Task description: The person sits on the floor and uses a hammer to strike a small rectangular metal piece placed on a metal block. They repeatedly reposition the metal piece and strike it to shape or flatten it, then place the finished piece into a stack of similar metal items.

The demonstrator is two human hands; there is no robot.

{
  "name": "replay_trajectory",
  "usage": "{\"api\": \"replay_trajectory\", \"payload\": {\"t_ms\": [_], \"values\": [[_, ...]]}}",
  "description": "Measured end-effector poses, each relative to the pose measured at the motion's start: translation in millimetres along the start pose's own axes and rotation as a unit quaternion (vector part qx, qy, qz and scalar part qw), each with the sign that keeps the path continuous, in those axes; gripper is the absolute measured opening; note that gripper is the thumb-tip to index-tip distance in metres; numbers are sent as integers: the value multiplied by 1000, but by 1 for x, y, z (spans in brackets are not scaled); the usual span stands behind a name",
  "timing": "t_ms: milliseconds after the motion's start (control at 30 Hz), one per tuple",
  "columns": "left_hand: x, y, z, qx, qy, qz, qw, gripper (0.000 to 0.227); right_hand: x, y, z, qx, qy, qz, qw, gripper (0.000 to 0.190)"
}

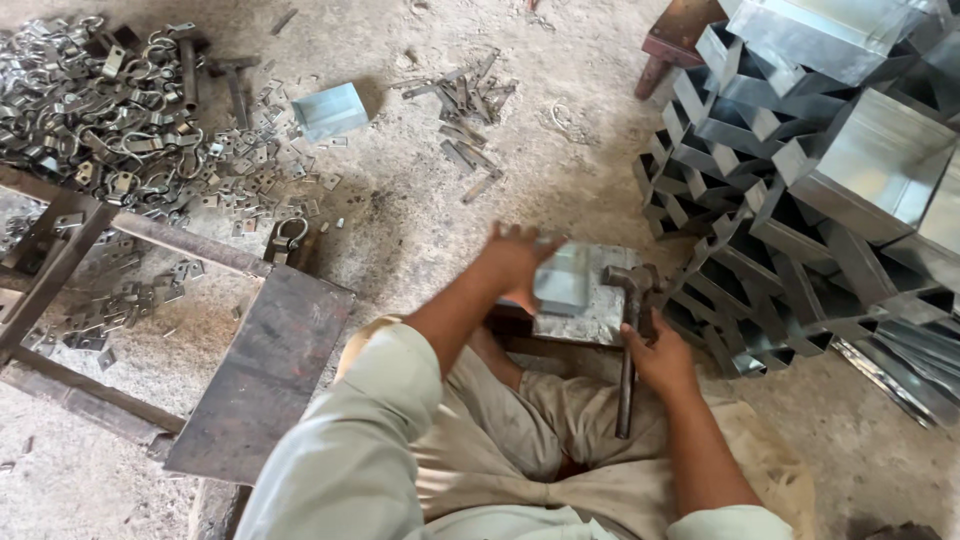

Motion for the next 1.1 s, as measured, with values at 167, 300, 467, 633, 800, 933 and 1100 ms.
{"api": "replay_trajectory", "payload": {"t_ms": [167, 300, 467, 633, 800, 933, 1100], "values": [[112, -16, -33, 49, 74, -212, 973, 111, 9, 3, -4, -23, 42, -36, 998, 60], [149, -61, -51, -284, 105, -399, 865, 90, 21, 3, -16, -62, 32, -51, 996, 61], [85, -43, 15, -201, -146, -362, 899, 77, 28, -6, -38, -133, 87, -54, 986, 56], [53, 7, 95, -133, -240, -180, 945, 68, 63, -45, -110, -282, 30, -260, 923, 30], [87, 22, 142, -291, -256, -122, 914, 53, 98, -62, -198, -422, -163, -348, 821, 34], [98, 12, 129, -314, -271, -128, 901, 44, 102, -51, -240, -429, -226, -281, 829, 51], [87, -6, 99, -351, -264, -120, 890, 33, 83, -9, -255, -387, -324, -194, 841, 64]]}}
Point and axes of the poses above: each hand's wrist, its own y-axis towards the middle knuckle, its own z-axis out of the palm, x = y × z, the point moved 4 cm from there along y, towards the middle knuckle, and after that the axes turned 10 degrees about y, right-handed, at the moved point
